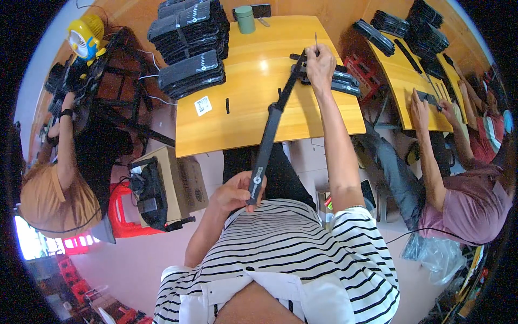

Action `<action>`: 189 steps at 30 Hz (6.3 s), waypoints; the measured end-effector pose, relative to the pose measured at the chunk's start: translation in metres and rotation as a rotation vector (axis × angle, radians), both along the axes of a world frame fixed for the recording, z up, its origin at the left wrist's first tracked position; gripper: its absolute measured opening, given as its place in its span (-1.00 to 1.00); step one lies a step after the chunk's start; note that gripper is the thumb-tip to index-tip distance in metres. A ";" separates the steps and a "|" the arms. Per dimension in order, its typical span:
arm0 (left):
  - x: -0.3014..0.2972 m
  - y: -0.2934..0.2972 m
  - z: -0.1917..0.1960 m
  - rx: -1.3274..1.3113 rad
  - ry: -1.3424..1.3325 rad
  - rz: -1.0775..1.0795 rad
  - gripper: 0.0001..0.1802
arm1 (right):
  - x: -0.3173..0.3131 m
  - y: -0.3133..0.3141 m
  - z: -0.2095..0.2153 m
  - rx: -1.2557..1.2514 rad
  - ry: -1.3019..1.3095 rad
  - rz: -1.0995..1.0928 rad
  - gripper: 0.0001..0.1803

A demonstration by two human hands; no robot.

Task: Assembling and inspecting leather bag handles by attaching straps and trimming excess material.

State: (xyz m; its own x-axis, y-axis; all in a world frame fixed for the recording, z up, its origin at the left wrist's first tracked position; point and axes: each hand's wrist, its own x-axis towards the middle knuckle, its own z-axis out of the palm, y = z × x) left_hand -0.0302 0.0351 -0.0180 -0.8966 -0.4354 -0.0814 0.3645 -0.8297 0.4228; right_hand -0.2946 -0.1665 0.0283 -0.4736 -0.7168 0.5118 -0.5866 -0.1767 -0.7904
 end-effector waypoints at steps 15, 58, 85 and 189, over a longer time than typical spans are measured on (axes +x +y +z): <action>0.051 0.005 0.010 -0.255 -0.364 0.184 -0.51 | -0.075 -0.032 0.075 -0.301 -0.113 0.082 -0.79; -0.024 -0.073 0.064 -1.014 -0.832 0.439 -0.67 | 0.039 0.137 0.058 0.452 -0.566 0.938 -0.90; 0.035 -0.209 -0.045 -0.539 -1.053 0.726 -0.84 | 0.033 0.000 -0.097 0.535 -0.372 0.325 -0.90; 0.071 0.016 0.127 -0.926 -0.892 0.556 -0.80 | 0.205 0.107 -0.090 0.399 0.430 0.763 -0.65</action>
State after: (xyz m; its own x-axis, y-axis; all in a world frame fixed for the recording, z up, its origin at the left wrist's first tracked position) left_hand 0.0411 0.0511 0.1091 -0.3901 -0.9206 -0.0168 -0.1294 0.0368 0.9909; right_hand -0.0894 -0.0593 -0.0614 0.3638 -0.9131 0.1842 -0.6787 -0.3953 -0.6189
